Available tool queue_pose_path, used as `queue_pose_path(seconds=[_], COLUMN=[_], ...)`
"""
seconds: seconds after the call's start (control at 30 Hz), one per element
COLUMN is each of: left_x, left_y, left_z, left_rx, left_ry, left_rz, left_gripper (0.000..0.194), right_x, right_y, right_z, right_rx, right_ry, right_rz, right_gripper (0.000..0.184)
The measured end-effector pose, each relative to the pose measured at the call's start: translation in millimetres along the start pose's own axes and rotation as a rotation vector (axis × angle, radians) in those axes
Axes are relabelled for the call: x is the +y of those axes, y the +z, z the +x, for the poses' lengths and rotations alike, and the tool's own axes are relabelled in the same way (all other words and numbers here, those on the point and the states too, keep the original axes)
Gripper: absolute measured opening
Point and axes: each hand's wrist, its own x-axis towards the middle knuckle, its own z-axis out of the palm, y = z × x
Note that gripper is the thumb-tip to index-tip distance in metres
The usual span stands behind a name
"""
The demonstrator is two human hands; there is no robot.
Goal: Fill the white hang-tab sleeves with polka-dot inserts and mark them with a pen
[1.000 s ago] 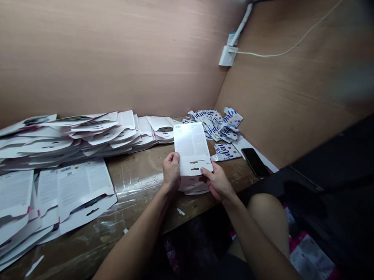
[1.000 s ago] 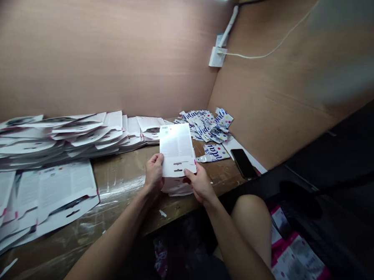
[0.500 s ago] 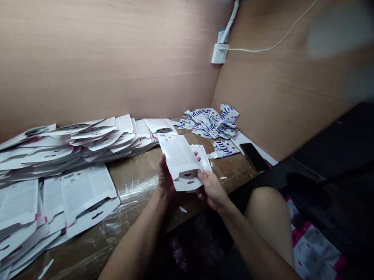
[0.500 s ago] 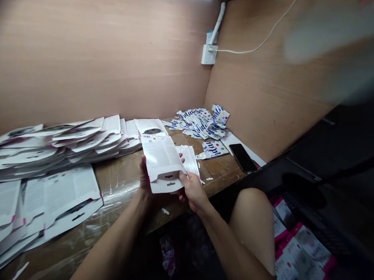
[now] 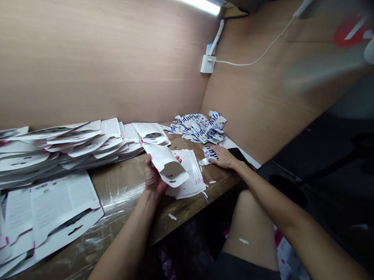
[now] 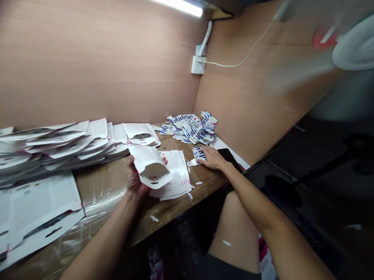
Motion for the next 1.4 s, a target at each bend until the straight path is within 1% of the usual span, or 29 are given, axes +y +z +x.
queue_pose_path(seconds=[0.03, 0.1, 0.17, 0.2, 0.23, 0.27, 0.33, 0.37, 0.43, 0.47, 0.5, 0.53, 0.6, 0.67, 0.73, 0.8, 0.9, 0.97, 1.07, 1.17, 1.23, 1.27, 1.33, 1.4], left_x=[0.0, 0.1, 0.2, 0.2, -0.1, -0.7, -3.1, -5.0, -10.4, -13.6, -16.9, -20.3, -26.5, -31.0, -33.6, -34.5, -33.4, -32.0, -30.5, -29.9, -28.3, -26.7, -22.7, -18.9], left_y=[-0.3, -0.1, 1.3, 2.4, 3.8, 5.2, 7.7, 8.6, 9.8, 10.2, 10.6, 11.1, 12.7, 14.9, 16.9, 17.8, 16.8, 15.1, 12.8, 12.2, 12.8, 13.2, 14.4, 15.7], left_z=[-0.4, -1.2, -1.7, -1.9, -2.1, -2.3, -2.7, -2.9, -3.3, -3.5, -3.9, -4.4, -6.2, -9.0, -12.3, -15.2, -16.9, -16.4, -14.5, -12.6, -11.8, -11.7, -12.2, -13.6], left_rx=[-0.004, -0.001, 0.005, 0.005, 0.006, 0.008, 0.018, 0.025, 0.042, 0.054, 0.070, 0.086, 0.110, 0.116, 0.113, 0.114, 0.128, 0.142, 0.166, 0.175, 0.173, 0.171, 0.160, 0.136], left_ry=[-0.011, -0.014, 0.002, 0.011, 0.014, 0.015, 0.012, 0.008, -0.019, -0.032, -0.039, -0.039, -0.017, 0.009, 0.010, 0.003, 0.002, 0.011, 0.018, 0.009, 0.010, 0.011, -0.006, -0.032], left_rz=[0.002, 0.003, 0.000, -0.003, -0.007, -0.010, -0.012, -0.008, 0.020, 0.039, 0.058, 0.077, 0.107, 0.132, 0.161, 0.189, 0.206, 0.201, 0.195, 0.184, 0.144, 0.112, 0.035, -0.020], left_gripper=[0.090, 0.090, 0.088, 0.088, 0.088, 0.089, 0.089, 0.089, 0.090, 0.091, 0.090, 0.089, 0.084, 0.076, 0.071, 0.068, 0.068, 0.069, 0.073, 0.072, 0.073, 0.074, 0.077, 0.078], right_x=[3.3, 0.3, -9.2, -14.2, -18.7, -22.4, -28.3, -32.0, -46.0, -57.9, -73.3, -91.6, -132.9, -172.1, -202.2, -222.4, -242.5, -254.2, -269.5, -278.3, -279.9, -279.5, -277.2, -274.0], right_y=[-0.3, 1.6, 7.3, 11.6, 16.4, 21.2, 28.4, 29.4, 24.3, 18.4, 11.0, 2.8, -11.9, -20.0, -20.3, -16.3, -11.5, -12.5, -21.3, -33.4, -36.0, -34.1, -23.5, -7.8], right_z=[-4.8, -28.1, -67.4, -90.9, -115.2, -138.9, -178.8, -193.0, -208.5, -210.3, -209.0, -205.2, -192.7, -177.4, -162.8, -151.1, -139.5, -134.2, -126.4, -120.1, -120.3, -121.8, -125.8, -128.1], right_rx=[-0.034, -0.081, -0.102, -0.092, -0.062, -0.013, 0.119, 0.206, 0.411, 0.495, 0.548, 0.564, 0.483, 0.345, 0.235, 0.174, 0.143, 0.115, 0.060, 0.059, 0.108, 0.151, 0.265, 0.368], right_ry=[-0.026, -0.082, -0.172, -0.222, -0.263, -0.287, -0.286, -0.269, -0.228, -0.214, -0.208, -0.211, -0.217, -0.172, -0.099, -0.051, -0.062, -0.084, -0.101, -0.079, -0.081, -0.109, -0.211, -0.298], right_rz=[-0.032, -0.090, -0.150, -0.184, -0.218, -0.251, -0.257, -0.210, -0.027, 0.077, 0.163, 0.215, 0.191, 0.056, -0.071, -0.139, -0.177, -0.174, -0.155, -0.167, -0.154, -0.129, -0.050, 0.026], right_gripper=[0.080, 0.083, 0.092, 0.095, 0.094, 0.086, 0.061, 0.053, 0.045, 0.043, 0.041, 0.040, 0.042, 0.049, 0.054, 0.055, 0.051, 0.044, 0.037, 0.036, 0.038, 0.041, 0.050, 0.056])
